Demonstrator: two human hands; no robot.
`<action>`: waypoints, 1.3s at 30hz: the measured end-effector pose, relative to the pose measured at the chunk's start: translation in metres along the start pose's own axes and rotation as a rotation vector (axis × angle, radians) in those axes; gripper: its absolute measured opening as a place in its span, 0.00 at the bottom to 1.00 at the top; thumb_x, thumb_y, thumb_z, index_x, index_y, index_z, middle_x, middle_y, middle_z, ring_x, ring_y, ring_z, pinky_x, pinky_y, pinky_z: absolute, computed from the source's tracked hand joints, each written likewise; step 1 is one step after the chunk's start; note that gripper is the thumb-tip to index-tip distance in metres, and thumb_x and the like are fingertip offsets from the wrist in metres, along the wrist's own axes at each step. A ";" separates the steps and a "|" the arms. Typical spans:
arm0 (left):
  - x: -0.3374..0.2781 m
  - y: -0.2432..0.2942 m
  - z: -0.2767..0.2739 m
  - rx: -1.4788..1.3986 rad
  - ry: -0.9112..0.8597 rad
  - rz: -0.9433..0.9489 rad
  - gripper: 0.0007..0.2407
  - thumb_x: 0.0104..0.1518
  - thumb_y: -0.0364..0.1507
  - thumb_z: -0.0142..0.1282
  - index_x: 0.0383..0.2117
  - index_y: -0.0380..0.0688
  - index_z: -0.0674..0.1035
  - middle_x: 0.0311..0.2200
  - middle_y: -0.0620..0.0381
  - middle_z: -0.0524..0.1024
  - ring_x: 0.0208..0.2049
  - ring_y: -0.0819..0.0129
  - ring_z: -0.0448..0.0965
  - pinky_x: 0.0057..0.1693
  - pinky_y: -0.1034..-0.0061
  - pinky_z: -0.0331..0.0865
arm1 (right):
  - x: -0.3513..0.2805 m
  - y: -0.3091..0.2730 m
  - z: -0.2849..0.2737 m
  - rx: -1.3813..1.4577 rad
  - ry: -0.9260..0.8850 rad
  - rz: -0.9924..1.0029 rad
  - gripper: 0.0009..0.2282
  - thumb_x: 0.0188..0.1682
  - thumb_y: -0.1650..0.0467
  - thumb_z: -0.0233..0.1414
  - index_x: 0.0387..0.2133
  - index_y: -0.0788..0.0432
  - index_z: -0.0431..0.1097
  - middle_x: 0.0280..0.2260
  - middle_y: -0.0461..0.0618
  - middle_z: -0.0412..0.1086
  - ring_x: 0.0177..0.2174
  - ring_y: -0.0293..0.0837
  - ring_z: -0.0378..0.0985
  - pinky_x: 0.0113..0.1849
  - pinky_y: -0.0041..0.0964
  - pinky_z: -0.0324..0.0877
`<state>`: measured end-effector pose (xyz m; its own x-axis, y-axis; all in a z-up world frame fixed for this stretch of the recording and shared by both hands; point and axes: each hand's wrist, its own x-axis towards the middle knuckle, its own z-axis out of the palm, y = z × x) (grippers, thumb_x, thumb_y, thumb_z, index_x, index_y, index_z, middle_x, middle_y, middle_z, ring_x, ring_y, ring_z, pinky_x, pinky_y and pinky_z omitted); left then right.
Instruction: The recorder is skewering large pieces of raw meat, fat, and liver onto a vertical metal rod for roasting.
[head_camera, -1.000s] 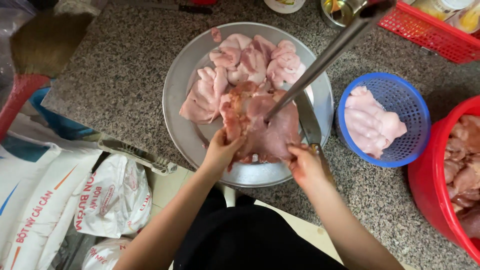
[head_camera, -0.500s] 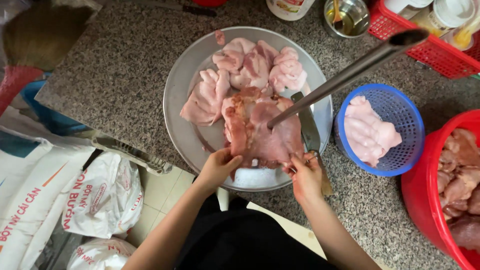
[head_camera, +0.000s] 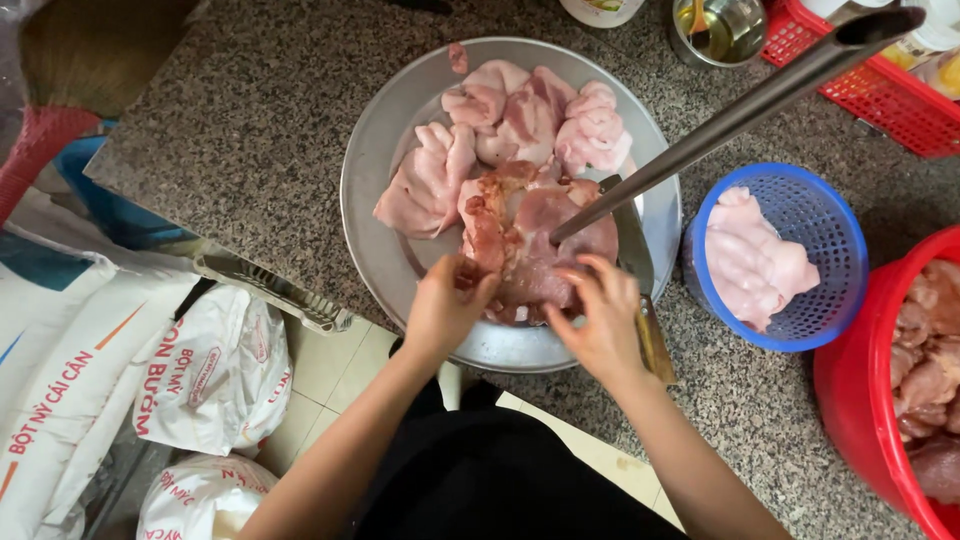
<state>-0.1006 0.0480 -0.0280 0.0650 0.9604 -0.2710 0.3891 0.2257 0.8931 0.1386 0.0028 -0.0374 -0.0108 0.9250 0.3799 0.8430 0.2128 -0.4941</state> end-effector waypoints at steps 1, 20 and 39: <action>0.002 0.001 0.005 0.059 -0.005 -0.039 0.19 0.53 0.42 0.68 0.46 0.47 0.77 0.39 0.51 0.85 0.42 0.56 0.87 0.48 0.63 0.80 | 0.000 -0.004 0.003 -0.084 -0.084 -0.023 0.22 0.39 0.66 0.66 0.50 0.43 0.74 0.56 0.44 0.66 0.50 0.53 0.68 0.50 0.51 0.62; 0.001 0.021 0.020 0.265 -0.106 -0.047 0.23 0.51 0.50 0.62 0.30 0.37 0.82 0.30 0.41 0.82 0.42 0.40 0.84 0.47 0.52 0.78 | 0.011 0.006 -0.027 0.064 -0.100 -0.279 0.06 0.51 0.72 0.59 0.40 0.60 0.78 0.42 0.53 0.75 0.42 0.56 0.79 0.45 0.48 0.73; -0.003 -0.064 0.017 0.139 -0.019 0.039 0.10 0.50 0.37 0.72 0.37 0.53 0.88 0.34 0.57 0.87 0.41 0.56 0.87 0.48 0.65 0.80 | 0.001 -0.002 -0.006 0.012 -0.025 -0.295 0.10 0.50 0.75 0.55 0.43 0.57 0.80 0.47 0.54 0.75 0.46 0.56 0.78 0.48 0.49 0.72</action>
<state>-0.1104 0.0280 -0.0909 0.0992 0.9645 -0.2447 0.5097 0.1620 0.8449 0.1400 0.0017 -0.0317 -0.2680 0.8298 0.4895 0.7949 0.4775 -0.3743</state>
